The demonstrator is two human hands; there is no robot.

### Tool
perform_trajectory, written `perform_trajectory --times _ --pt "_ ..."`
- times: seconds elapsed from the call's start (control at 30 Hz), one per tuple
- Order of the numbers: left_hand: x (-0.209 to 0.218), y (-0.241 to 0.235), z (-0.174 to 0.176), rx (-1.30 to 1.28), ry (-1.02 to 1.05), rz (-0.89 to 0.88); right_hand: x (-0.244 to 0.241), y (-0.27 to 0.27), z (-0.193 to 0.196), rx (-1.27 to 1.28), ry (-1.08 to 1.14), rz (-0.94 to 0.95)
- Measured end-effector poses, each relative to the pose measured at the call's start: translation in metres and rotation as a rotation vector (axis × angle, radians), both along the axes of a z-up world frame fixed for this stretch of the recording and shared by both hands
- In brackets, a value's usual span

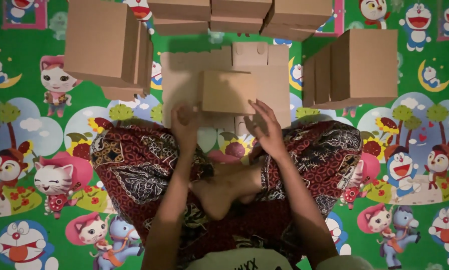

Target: Folding flat cardboard sheets into boxes and stacking them.

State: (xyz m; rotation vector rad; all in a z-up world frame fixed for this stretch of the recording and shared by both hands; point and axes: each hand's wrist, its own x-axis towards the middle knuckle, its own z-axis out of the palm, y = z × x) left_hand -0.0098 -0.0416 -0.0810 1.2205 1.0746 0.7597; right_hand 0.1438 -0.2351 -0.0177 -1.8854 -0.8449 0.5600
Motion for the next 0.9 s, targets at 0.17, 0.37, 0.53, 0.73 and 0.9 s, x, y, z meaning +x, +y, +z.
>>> perform_trajectory --times 0.17,0.37,0.53,0.73,0.9 --pt "0.003 0.0 0.009 0.365 0.05 -0.1 0.004 -0.003 -0.017 -0.003 -0.019 0.024" --pt "0.017 0.005 -0.022 0.416 0.253 -0.207 0.002 -0.002 -0.021 -0.044 -0.089 0.06" --pt "0.017 0.006 -0.022 0.261 0.373 -0.192 0.018 0.003 -0.054 -0.152 0.232 -0.044" --pt "0.012 0.01 -0.041 0.197 0.284 -0.157 0.013 0.021 -0.043 -0.123 0.378 -0.249" --pt "0.008 0.007 -0.033 0.022 0.141 -0.108 0.014 0.019 -0.033 0.008 0.412 -0.215"
